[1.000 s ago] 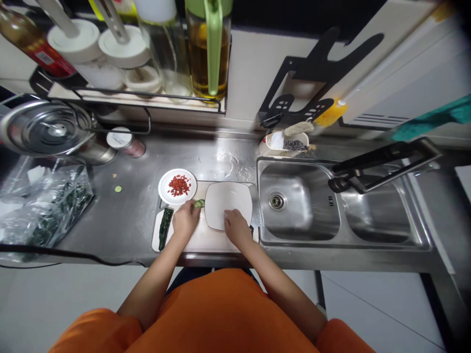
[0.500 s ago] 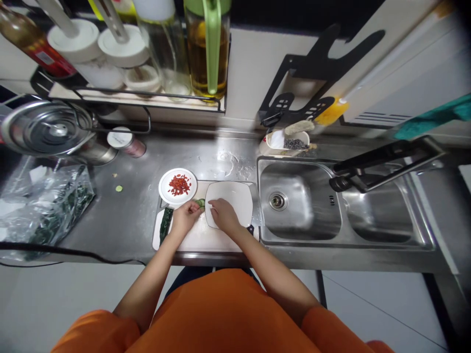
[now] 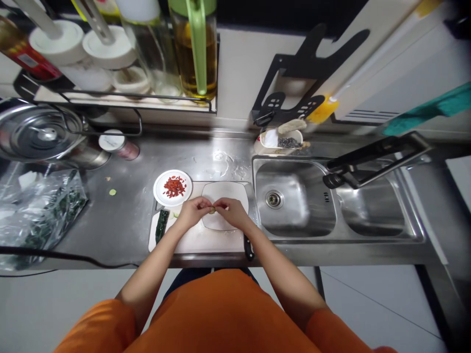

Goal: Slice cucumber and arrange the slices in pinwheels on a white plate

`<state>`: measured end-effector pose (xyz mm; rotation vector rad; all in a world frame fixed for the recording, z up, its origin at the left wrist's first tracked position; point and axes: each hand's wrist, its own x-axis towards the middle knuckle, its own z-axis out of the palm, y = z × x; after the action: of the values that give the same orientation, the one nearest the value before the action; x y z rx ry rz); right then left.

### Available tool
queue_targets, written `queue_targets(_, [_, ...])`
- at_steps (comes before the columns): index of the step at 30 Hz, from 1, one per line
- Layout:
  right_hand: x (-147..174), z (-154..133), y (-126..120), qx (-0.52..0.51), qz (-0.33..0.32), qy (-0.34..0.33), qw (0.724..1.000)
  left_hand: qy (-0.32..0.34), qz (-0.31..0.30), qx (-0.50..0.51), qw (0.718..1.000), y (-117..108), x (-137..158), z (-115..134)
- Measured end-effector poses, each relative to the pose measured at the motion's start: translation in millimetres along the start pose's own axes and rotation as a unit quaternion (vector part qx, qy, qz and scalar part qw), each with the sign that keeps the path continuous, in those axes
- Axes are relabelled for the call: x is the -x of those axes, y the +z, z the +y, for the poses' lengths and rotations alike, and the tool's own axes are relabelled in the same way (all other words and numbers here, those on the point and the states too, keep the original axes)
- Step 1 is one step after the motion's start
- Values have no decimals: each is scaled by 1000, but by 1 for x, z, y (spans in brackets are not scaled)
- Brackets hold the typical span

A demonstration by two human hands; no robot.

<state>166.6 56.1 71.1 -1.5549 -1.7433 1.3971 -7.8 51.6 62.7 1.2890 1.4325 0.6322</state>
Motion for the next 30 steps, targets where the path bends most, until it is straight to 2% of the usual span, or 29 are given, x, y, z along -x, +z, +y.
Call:
queue_targets(5, [1, 5, -6, -31, 7, 50, 998, -23, -15, 8, 1000, 9, -6, 8])
queue_targets(8, [1, 9, -8, -41, 25, 65, 997, -51, 6, 53, 997, 12, -9, 8])
queue_targets(11, [2, 11, -12, -65, 42, 60, 995, -144, 37, 109, 983, 14, -11, 7])
queue_targets(14, [4, 10, -18, -81, 51, 44, 994, -251, -13, 148, 957, 15, -14, 8])
queue_targets(16, [3, 11, -22, -79, 48, 38, 995, -285, -56, 177, 940, 17, -18, 9])
queue_targets(20, [0, 19, -24, -65, 38, 30, 997, -279, -60, 236, 929, 25, -31, 7])
queue_targets(24, [-8, 34, -22, -51, 44, 65, 996, -259, -38, 236, 936, 30, -49, 5])
queue_targets(27, [-16, 45, -20, -62, 68, 104, 990, -220, -30, 182, 958, 32, -62, 6])
queue_targets(30, [-24, 50, -19, -58, 101, 131, 984, -148, -9, 68, 987, 34, -74, 8])
